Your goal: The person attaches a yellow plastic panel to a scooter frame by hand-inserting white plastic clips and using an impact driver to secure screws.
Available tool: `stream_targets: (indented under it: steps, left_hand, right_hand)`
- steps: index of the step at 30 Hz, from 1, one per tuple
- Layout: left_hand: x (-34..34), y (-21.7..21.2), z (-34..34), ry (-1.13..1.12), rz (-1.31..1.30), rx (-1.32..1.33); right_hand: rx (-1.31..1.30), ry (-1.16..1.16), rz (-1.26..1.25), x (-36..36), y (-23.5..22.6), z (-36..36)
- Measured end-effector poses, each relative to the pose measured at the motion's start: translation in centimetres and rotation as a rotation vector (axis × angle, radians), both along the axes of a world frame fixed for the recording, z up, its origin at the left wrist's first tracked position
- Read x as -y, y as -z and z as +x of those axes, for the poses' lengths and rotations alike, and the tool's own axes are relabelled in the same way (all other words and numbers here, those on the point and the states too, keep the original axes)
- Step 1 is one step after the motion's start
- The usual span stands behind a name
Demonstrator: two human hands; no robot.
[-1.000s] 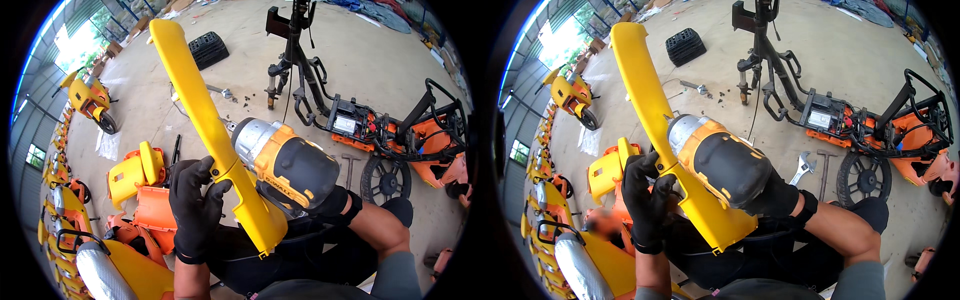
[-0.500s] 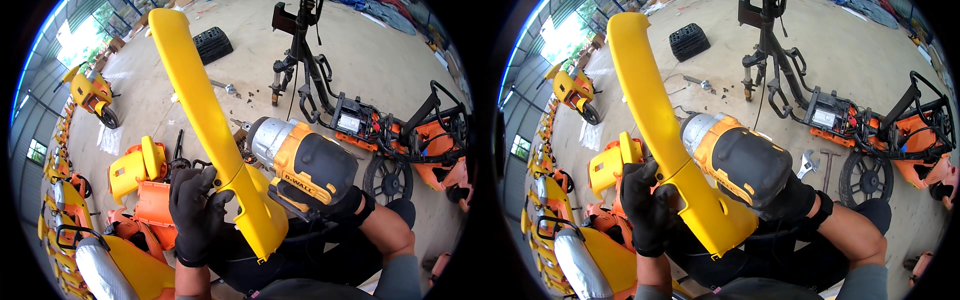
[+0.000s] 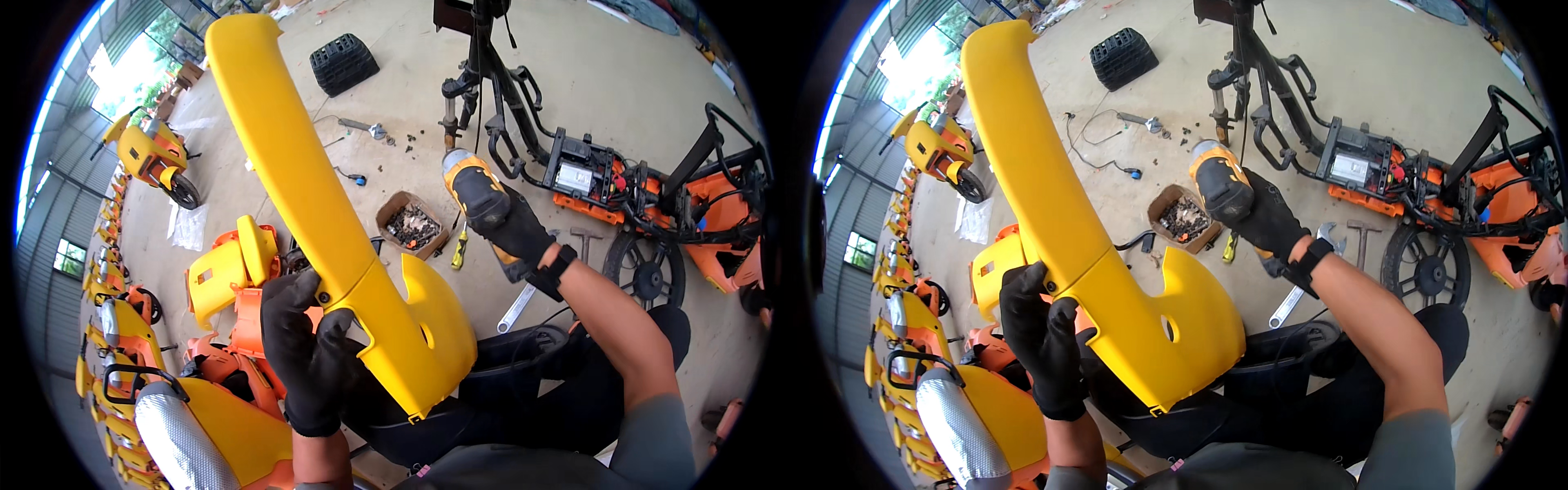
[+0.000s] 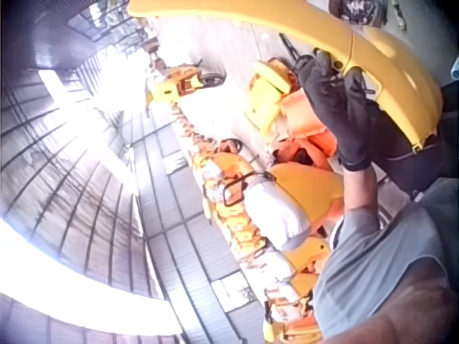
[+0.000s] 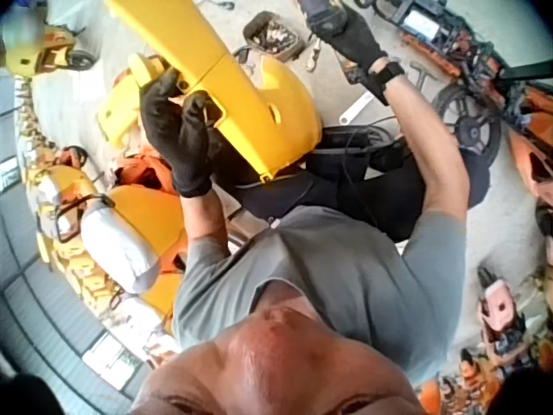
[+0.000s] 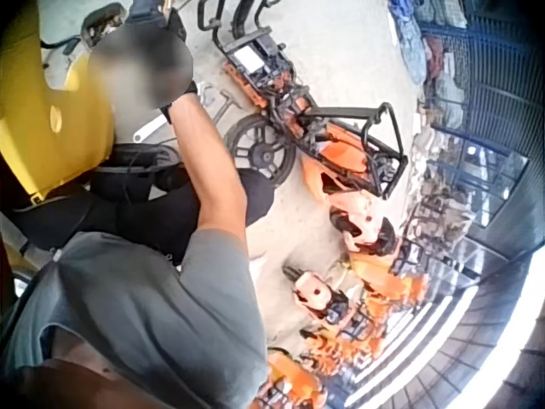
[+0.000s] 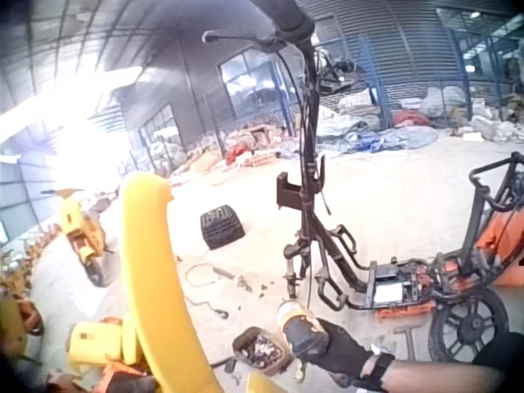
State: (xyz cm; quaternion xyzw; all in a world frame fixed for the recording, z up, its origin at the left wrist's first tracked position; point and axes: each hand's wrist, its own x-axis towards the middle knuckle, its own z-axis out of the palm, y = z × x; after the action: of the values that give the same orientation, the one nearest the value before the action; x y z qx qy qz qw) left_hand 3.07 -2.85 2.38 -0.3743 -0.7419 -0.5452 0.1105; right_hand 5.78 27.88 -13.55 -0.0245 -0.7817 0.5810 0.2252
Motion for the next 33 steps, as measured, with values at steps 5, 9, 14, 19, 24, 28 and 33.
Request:
stream_targets:
  steps: [5, 9, 14, 19, 24, 28, 33]
  left_hand:
    - [1.1, 0.5, -0.7, -0.077, 0.001, 0.048]
    - [1.0, 0.7, -1.6, -0.115, -0.015, -0.003]
    - [0.2, 0.8, -1.9, -0.148, -0.010, 0.032]
    - [-2.0, 0.0, -1.7, -0.226, -0.147, -0.127]
    - [-2.6, -0.3, -1.7, -0.218, -0.214, -0.330]
    - [-3.6, -0.1, -1.6, -0.188, -0.165, -0.355]
    - [-4.6, -0.5, -1.5, -0.127, -0.135, -0.331]
  right_hand:
    - [0.259, 0.250, 0.103, -0.2, 8.0, -0.5]
    - [0.251, 0.357, 0.093, -0.6, 15.5, -0.5]
    - [0.040, 0.390, -0.596, -0.1, 21.3, -0.6]
    - [-0.045, 0.601, -0.187, -1.1, 21.8, -0.8]
    - [-0.279, 0.275, -1.274, -4.0, 31.0, 1.0]
    - [0.027, 0.341, -0.864, -4.1, 32.2, 4.7]
    - [0.230, 0.261, -0.669, -3.6, 30.1, 7.8]
